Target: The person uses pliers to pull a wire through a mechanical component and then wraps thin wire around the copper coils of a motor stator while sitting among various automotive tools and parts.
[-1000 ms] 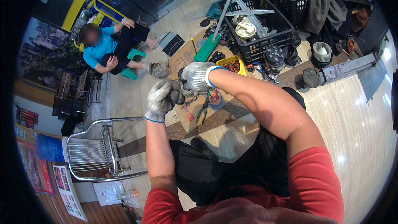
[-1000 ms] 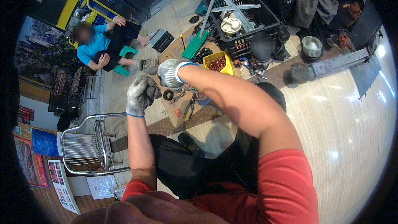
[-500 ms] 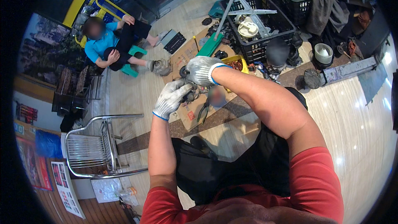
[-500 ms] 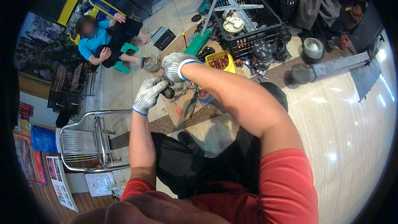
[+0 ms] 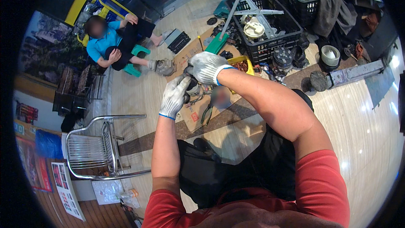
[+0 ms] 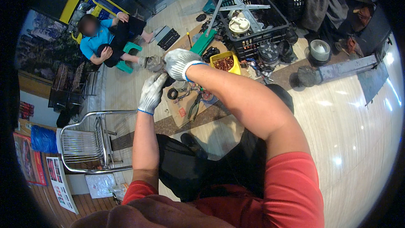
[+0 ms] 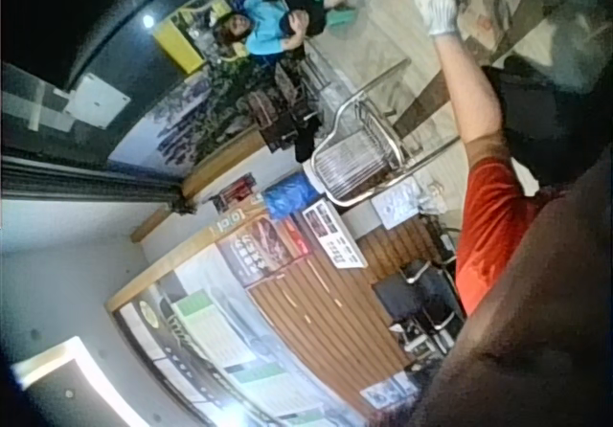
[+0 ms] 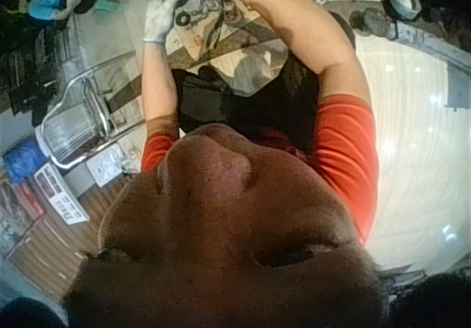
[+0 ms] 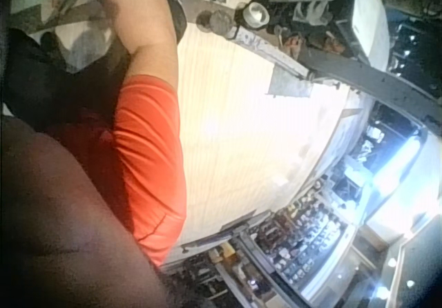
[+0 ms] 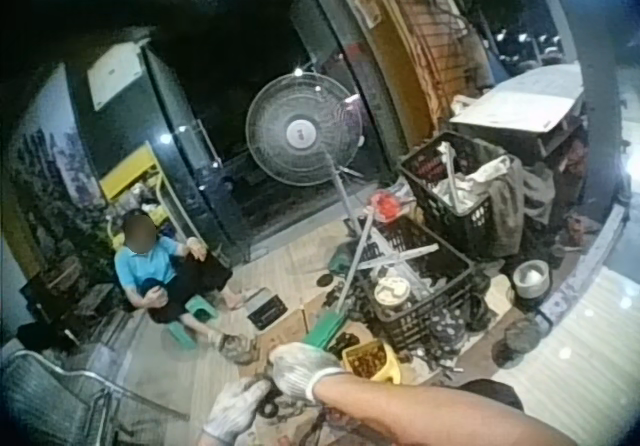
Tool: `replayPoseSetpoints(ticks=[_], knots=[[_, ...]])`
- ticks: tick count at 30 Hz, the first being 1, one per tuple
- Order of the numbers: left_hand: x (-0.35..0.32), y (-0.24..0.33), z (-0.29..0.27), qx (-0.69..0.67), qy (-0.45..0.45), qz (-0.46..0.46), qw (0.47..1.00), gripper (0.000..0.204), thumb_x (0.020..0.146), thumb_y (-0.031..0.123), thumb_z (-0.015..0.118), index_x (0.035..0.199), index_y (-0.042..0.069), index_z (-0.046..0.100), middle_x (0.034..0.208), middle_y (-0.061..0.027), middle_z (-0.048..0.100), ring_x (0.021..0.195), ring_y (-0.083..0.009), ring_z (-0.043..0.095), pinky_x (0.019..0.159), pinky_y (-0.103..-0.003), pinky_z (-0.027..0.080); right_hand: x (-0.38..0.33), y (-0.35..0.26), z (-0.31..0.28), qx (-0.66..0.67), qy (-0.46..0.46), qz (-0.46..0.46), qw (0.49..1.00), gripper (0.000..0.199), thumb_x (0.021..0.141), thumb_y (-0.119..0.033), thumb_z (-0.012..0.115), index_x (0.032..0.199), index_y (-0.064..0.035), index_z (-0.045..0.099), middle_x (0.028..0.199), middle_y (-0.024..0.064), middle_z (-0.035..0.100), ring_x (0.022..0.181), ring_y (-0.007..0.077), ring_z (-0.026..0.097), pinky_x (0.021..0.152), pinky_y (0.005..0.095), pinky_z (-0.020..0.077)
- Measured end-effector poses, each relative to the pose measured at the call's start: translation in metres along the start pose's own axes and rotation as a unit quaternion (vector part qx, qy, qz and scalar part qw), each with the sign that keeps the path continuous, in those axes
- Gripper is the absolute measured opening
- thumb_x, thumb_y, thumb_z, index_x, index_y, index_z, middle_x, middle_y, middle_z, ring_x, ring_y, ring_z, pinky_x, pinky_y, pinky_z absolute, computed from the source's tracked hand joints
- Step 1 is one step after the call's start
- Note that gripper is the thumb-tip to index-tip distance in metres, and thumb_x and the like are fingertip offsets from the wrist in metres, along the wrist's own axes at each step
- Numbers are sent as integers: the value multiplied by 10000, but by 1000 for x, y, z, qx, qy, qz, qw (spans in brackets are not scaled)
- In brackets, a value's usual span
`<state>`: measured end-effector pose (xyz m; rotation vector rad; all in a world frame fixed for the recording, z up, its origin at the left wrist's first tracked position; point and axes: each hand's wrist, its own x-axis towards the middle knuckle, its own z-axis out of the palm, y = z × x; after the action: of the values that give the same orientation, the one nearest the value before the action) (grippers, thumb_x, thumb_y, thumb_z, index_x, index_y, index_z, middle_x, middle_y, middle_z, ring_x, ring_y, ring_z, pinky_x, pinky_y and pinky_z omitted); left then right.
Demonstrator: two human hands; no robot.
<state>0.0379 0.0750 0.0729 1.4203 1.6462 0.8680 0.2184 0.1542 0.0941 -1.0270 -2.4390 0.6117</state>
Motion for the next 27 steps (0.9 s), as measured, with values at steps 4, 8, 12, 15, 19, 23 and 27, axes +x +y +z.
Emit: replayPoseSetpoints(ticks=[4,8,12,15,19,23,27], knots=[[2,-9,0,-18,39,52,998,394,964,269,553,1173,-64,583,1094,-132,647,997,-179,605,886,-304,471,-1,-4,-5,37,-4,16,999,267,842,-207,523,907,-26,709,985,222,672,946,372,653,834,450,515],[1,-26,-3,-287,4,86,954,397,985,238,504,1268,-39,512,1185,-168,602,1084,-276,596,989,-406,456,1,-9,-7,82,-3,7,997,325,873,-292,525,919,-18,692,995,246,654,975,392,629,854,451,498],[18,-6,8,-490,-31,18,871,550,971,472,450,1245,-4,485,1094,-135,574,1054,-304,537,994,-467,402,12,15,5,51,14,-71,996,361,891,-325,512,941,-8,676,977,264,643,967,408,612,844,456,486],[6,3,9,-518,-55,44,853,599,969,519,415,1248,-7,482,997,-113,564,989,-287,523,964,-443,405,13,16,12,66,33,-94,993,331,906,-311,510,962,-27,672,953,250,639,920,406,612,798,461,483],[19,-35,-11,-589,-176,109,781,782,934,573,447,1348,-89,402,1292,-222,530,1193,-319,506,1057,-418,359,0,-4,-4,57,29,-130,989,304,926,-290,510,981,-31,660,916,237,630,866,397,605,741,446,473],[7,-1,9,-510,-49,92,854,767,930,601,416,1369,-27,390,1330,-194,480,1207,-325,465,990,-432,375,-5,-10,-8,102,9,-75,992,310,923,-305,520,964,-35,667,906,232,636,865,391,611,748,443,478],[10,-4,5,-532,-46,118,837,726,952,546,414,1396,-27,369,1412,-219,431,1257,-353,445,1072,-467,327,-4,-3,7,36,29,-150,988,308,922,-316,525,972,-51,673,925,220,643,873,387,613,749,439,484]])
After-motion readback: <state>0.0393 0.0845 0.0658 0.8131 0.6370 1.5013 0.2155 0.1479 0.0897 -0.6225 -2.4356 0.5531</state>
